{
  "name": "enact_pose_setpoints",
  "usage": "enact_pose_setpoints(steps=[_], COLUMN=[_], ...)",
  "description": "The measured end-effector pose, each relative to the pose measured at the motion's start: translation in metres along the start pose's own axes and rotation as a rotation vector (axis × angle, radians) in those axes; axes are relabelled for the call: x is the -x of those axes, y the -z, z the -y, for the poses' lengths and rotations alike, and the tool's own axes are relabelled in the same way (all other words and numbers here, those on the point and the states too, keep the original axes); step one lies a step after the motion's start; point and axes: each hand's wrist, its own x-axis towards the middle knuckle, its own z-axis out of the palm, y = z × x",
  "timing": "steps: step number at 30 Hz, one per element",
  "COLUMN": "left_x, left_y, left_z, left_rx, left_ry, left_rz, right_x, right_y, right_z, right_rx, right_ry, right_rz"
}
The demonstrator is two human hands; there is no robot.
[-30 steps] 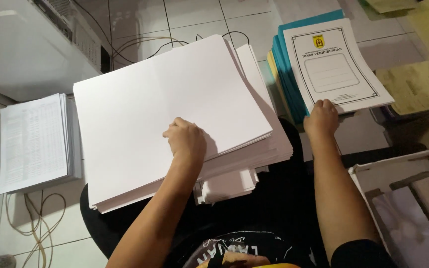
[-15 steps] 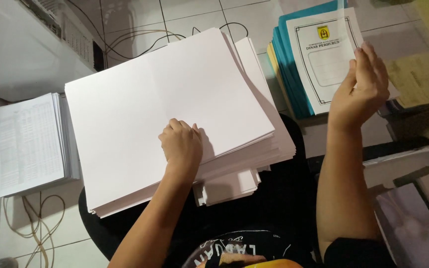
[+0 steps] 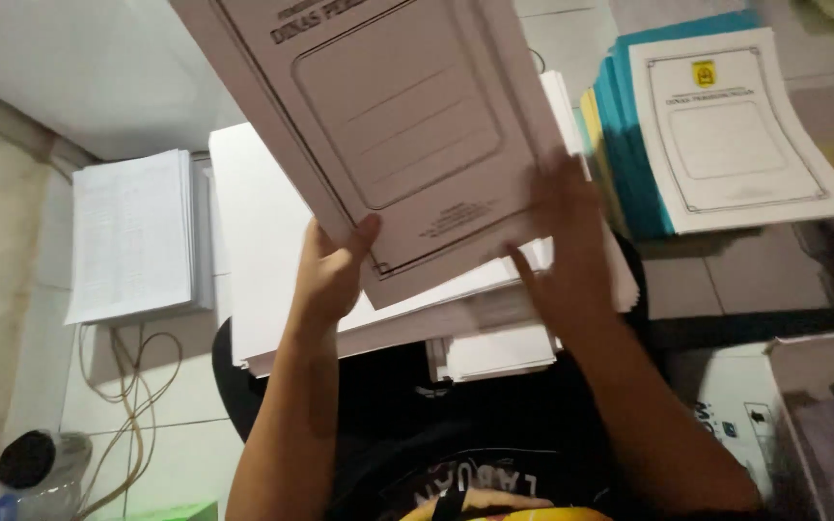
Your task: The person sits on the floor and repeatedly inserts a printed cover sheet into a folded blank sheet, then places the assembled unit onto a growing stack. The person continues this one-at-a-time insertion and stacking cycle throughout the clip.
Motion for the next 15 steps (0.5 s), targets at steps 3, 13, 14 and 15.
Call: enact_pose_setpoints(steps=[3, 13, 14, 15], left_x=[-0.008, -0.068, -0.065, -0.07], left_y=[0.006, 0.041, 0.044, 0.042], left_z=[0.003, 0.069, 0.079, 0.083], left_rx=[0.138, -0.926, -1.122, -1.12], left_ry=[-0.14, -0.401, -0.387, -0.388], left_rz=[0.122, 0.005, 0.056, 0.054], right_x=[-0.018, 0.003, 0.009, 0.008], right_y=[0.036, 0.02, 0.01, 0.008], right_z=[-0.013, -0.05, -0.058, -0.055], right_rx=[-0.212, -0.459, -0.472, -0.469], right_ry=[-0.45, -0.652, -0.725, -0.722], right_rz=[-0.051, -0.061, -0.046, -0.046])
